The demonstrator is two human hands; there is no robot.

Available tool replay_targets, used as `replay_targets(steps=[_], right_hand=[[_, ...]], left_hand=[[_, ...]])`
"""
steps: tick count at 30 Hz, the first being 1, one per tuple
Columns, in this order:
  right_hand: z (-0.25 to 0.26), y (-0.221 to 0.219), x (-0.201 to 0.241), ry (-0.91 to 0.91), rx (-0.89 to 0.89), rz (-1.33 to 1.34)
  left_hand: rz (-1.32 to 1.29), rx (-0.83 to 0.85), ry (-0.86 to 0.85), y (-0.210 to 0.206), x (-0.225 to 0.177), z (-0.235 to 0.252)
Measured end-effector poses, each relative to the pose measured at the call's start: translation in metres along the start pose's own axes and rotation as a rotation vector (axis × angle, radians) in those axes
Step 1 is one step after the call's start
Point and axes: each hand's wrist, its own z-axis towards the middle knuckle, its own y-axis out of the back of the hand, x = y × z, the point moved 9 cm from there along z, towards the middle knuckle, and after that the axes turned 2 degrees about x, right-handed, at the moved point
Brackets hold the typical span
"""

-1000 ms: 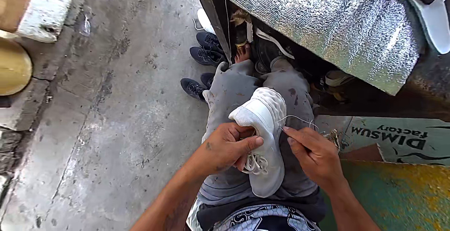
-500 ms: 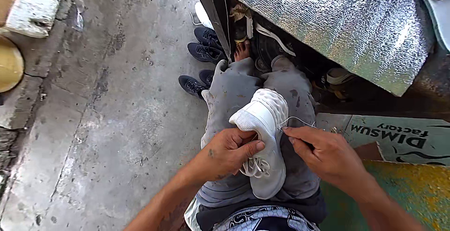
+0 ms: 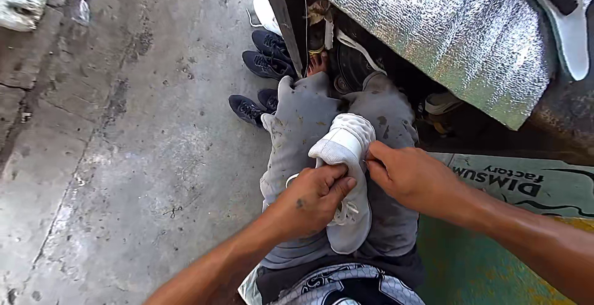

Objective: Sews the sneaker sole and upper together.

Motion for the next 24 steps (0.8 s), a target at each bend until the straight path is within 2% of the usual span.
replay_targets(steps=[3, 5, 7, 9, 11, 13, 15, 17, 18, 20, 22, 24], right_hand=[[-0.006, 0.005, -0.001, 0.060, -0.053, 0.050], [-0.012, 0.012, -0.003, 0.113, -0.120, 0.063], [-0.018, 0.014, -0.007, 0.161, -0.216, 0.035], [-0.028, 0.015, -0.014, 0.242, -0.355, 0.013], [-0.040, 0.018, -0.018, 0.309, -0.473, -0.002], [-0.046, 0.022, -0.014, 0.375, -0.534, -0.017], [-0.045, 0.017, -0.008, 0.438, -0.526, -0.035], [-0.040, 0.012, -0.006, 0.462, -0.533, -0.048], [-0.039, 0.011, -0.009, 0.457, -0.529, -0.036], [-0.038, 0.010, -0.021, 0.433, -0.513, 0.017], [-0.039, 0.009, -0.031, 0.425, -0.506, 0.065], [-0.040, 0.005, -0.035, 0.429, -0.485, 0.099]], left_hand=[[-0.018, 0.059, 0.007, 0.004, -0.001, -0.006], [-0.007, 0.019, -0.039, 0.024, -0.007, -0.019], [0.130, -0.202, -0.094, 0.067, -0.010, -0.046], [0.406, -0.529, -0.069, 0.117, -0.002, -0.081], [0.643, -0.716, -0.008, 0.133, 0.000, -0.104], [0.761, -0.706, -0.106, 0.099, -0.018, -0.099], [0.821, -0.527, -0.216, 0.045, -0.031, -0.070], [0.858, -0.291, -0.178, 0.013, -0.026, -0.038], [0.855, -0.241, -0.179, 0.008, -0.023, -0.033], [0.847, -0.282, -0.266, 0.010, -0.021, -0.049], [0.830, -0.328, -0.347, 0.007, -0.013, -0.086], [0.833, -0.361, -0.390, -0.014, 0.004, -0.119]])
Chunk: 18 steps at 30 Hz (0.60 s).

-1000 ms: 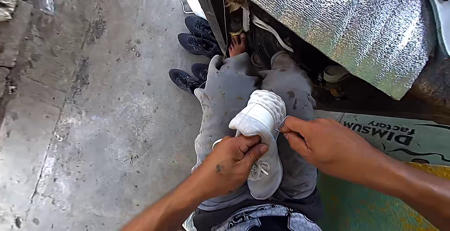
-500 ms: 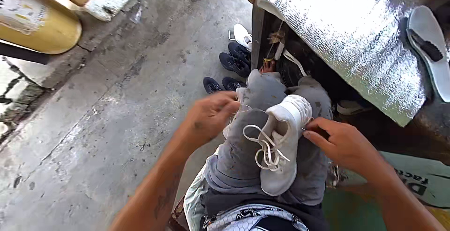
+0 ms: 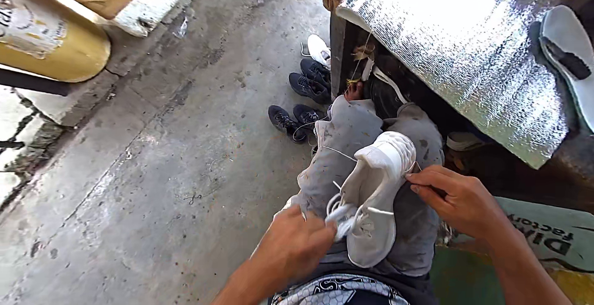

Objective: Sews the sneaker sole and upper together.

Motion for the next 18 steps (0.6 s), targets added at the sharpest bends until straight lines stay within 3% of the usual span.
replay_targets(steps=[3, 7, 10, 13, 15, 18], right_hand=[[-0.001, -0.001, 0.001, -0.003, 0.023, 0.038], [-0.001, 0.006, 0.004, -0.019, 0.026, 0.058], [0.002, 0.008, 0.014, 0.000, 0.034, -0.008], [0.006, 0.015, 0.029, 0.031, 0.006, -0.105], [0.005, 0.016, 0.033, 0.036, 0.035, -0.126], [0.016, 0.016, 0.035, 0.075, 0.115, -0.118]], left_hand=[[-0.024, 0.041, -0.005, -0.017, -0.009, -0.009], [-0.251, 0.031, 0.014, 0.040, 0.016, 0.055], [-0.018, 0.066, 0.059, 0.018, 0.016, 0.092], [0.144, -0.165, -0.059, -0.003, -0.003, 0.109], [0.170, -0.262, -0.118, -0.007, -0.006, 0.111], [0.113, -0.221, -0.133, -0.009, -0.003, 0.115]])
